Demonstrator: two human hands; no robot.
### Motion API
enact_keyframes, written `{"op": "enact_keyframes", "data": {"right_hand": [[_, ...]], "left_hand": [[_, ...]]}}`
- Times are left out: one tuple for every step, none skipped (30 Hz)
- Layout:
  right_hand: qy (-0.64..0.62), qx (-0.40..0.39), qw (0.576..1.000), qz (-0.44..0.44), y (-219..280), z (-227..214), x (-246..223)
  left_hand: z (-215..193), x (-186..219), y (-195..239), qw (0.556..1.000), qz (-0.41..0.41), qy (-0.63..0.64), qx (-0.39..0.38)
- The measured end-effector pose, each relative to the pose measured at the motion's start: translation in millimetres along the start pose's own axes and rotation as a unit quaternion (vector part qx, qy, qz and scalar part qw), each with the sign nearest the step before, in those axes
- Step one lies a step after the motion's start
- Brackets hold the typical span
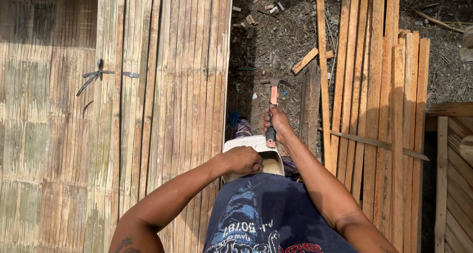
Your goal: The person uses a hammer to drive nails into a large bamboo panel. They also use a machete to cut a wire and a hand saw to trim a bamboo strip. The work is performed outdoors on a dirt ground with scattered wood pieces.
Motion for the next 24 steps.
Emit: {"op": "enact_keyframes", "data": {"right_hand": [[0.005,0.003,1.0,0.012,2,-2,7],[0.004,-0.01,1.0,0.009,2,-3,11],[0.002,-0.022,1.0,0.007,5,-5,17],[0.001,-0.034,0.999,0.006,8,-7,21],[0.018,-0.031,0.999,0.004,11,-9,21],[0.036,-0.027,0.999,0.002,13,-11,20],[0.051,-0.021,0.998,-0.001,16,-12,18],[0.052,-0.033,0.998,-0.006,18,-10,15],[0.052,-0.041,0.998,-0.008,24,-12,17],[0.053,-0.048,0.997,-0.01,30,-14,18],[0.054,-0.044,0.997,-0.011,35,-16,19],[0.055,-0.04,0.998,-0.012,39,-18,20],[0.054,-0.035,0.998,-0.011,42,-19,22],[0.061,-0.033,0.997,-0.012,45,-20,23],[0.069,-0.03,0.997,-0.011,50,-24,28],[0.077,-0.026,0.997,-0.011,55,-28,34],[0.082,-0.025,0.996,-0.011,59,-30,39],[0.087,-0.024,0.996,-0.011,63,-31,46],[0.09,-0.023,0.996,-0.01,68,-33,54],[0.091,-0.021,0.996,-0.013,73,-33,62],[0.093,-0.016,0.995,-0.015,78,-35,71],[0.094,-0.012,0.995,-0.018,84,-35,80],[0.111,-0.002,0.994,-0.02,90,-36,88],[0.127,0.007,0.992,-0.022,95,-37,96]], "left_hand": [[22,4,-6,0.997,0.005,-0.07,0.005],[38,-3,-13,0.994,-0.022,-0.1,0.028],[55,-11,-19,0.989,-0.049,-0.127,0.05],[69,-20,-24,0.983,-0.076,-0.153,0.072],[80,-27,-29,0.979,-0.071,-0.175,0.071],[87,-33,-34,0.976,-0.066,-0.197,0.07],[89,-38,-37,0.971,-0.06,-0.22,0.068],[88,-45,-37,0.976,-0.078,-0.19,0.068],[91,-44,-33,0.981,-0.094,-0.157,0.066],[91,-41,-27,0.984,-0.11,-0.123,0.064],[87,-31,-20,0.986,-0.096,-0.113,0.077],[83,-19,-11,0.987,-0.081,-0.103,0.089],[76,-7,0,0.989,-0.066,-0.092,0.1],[68,1,11,0.991,-0.067,-0.056,0.105],[63,10,23,0.992,-0.068,-0.017,0.11],[58,17,34,0.991,-0.068,0.023,0.114],[46,20,43,0.986,-0.061,0.077,0.138],[35,19,50,0.977,-0.054,0.13,0.162],[24,16,57,0.964,-0.048,0.184,0.184],[7,7,61,0.947,-0.046,0.201,0.247],[-8,-4,64,0.925,-0.042,0.218,0.308],[-16,-19,69,0.91,-0.079,0.218,0.344],[-23,-35,73,0.891,-0.116,0.216,0.382],[-31,-47,79,0.879,-0.104,0.193,0.423]]}}
Point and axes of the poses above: each hand's wrist, its own y-axis away from the middle knuckle, its own z-axis out of the palm, x = y × z, the point moved 6 cm from there along -y, towards the middle knuckle, and after that the axes turned 1 degree about -y, right-handed, at the moved point
